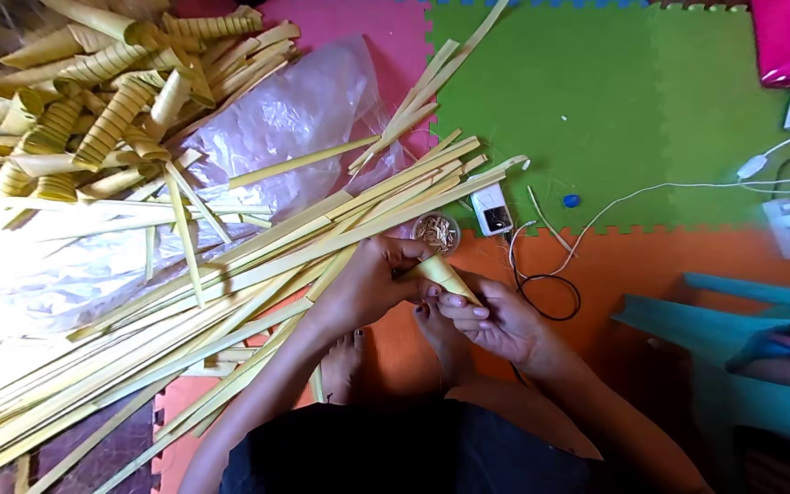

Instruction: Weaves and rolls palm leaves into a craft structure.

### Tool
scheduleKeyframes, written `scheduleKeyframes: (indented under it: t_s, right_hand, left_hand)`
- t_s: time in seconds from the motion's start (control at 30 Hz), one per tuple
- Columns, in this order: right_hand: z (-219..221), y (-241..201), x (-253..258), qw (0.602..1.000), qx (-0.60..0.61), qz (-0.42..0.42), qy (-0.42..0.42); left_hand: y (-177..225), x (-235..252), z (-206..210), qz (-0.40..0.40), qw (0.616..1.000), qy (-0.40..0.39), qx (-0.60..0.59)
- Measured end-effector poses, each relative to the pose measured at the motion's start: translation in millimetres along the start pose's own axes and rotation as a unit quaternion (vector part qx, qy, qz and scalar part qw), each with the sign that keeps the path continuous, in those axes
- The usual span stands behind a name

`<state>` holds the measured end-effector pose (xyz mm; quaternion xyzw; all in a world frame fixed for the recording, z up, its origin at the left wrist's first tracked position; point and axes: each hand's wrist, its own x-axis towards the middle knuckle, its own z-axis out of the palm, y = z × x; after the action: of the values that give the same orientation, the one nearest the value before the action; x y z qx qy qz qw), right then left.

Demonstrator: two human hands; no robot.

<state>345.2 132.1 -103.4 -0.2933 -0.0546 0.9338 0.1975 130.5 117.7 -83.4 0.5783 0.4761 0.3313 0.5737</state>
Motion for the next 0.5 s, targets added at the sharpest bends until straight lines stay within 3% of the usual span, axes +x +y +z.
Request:
scheduleKeyframes:
  t_s: [0.03,0.1,0.17,0.2,0.23,0.3,0.33,0.37,0.4,0.43,0.47,0.5]
  right_hand:
    - [-1.2,0.7,0.1,1.0,0.013,0.014,-0.009]
    - [1.9,6.0,0.2,0.986,-0.147,-0.078,0.022]
    - [-3.3,12.2,2.8,0.884,-0.391,-0.25,0.05]
    - [-6.5,13.3,3.9,0.836,-0.453,-0.304,0.058]
    - [-6.4,12.6,3.1,0.843,-0.444,-0.298,0.058]
    - [-0.2,4.5,-3.7,0.957,-0.254,-0.138,0.017]
    - [-1.4,0.2,-5.9,0.992,-0.118,-0.044,-0.025]
    - [-3.0,-1.3,-6.5,0.998,-0.045,0.008,-0.05]
    - [-2.8,0.2,-7.0,0.996,-0.079,-0.013,-0.047]
    - [-2.3,4.2,-6.9,0.976,-0.196,-0.096,-0.022]
    - [-5.1,9.7,-4.8,0.917,-0.335,-0.216,0.011]
    - [-11.1,13.4,-0.8,0.829,-0.453,-0.327,0.034]
  left_hand:
    - [0.0,-0.7,0.2,0.0,1.0,0.008,0.01]
    - [3.5,-1.3,0.5,-0.011,0.999,0.027,0.034]
    - [6.9,-1.8,0.1,-0.017,0.998,0.046,0.05]
    - [6.6,-2.0,-1.3,-0.014,0.998,0.045,0.049]
    - [5.3,-1.9,-2.8,-0.008,0.999,0.037,0.038]
    - [1.8,-1.4,-6.4,0.011,1.0,0.004,0.002]
    - [0.0,-1.2,-7.1,0.022,1.0,-0.009,-0.013]
    - [-0.9,-1.1,-7.2,0.028,0.999,-0.012,-0.02]
    - [-0.7,-1.2,-7.0,0.028,0.999,-0.011,-0.024]
    - [0.0,-1.4,-6.6,0.024,0.999,-0.003,-0.029]
    - [1.3,-1.6,-6.4,0.017,0.999,0.006,-0.036]
    - [2.1,-1.8,-6.5,0.016,0.999,0.015,-0.038]
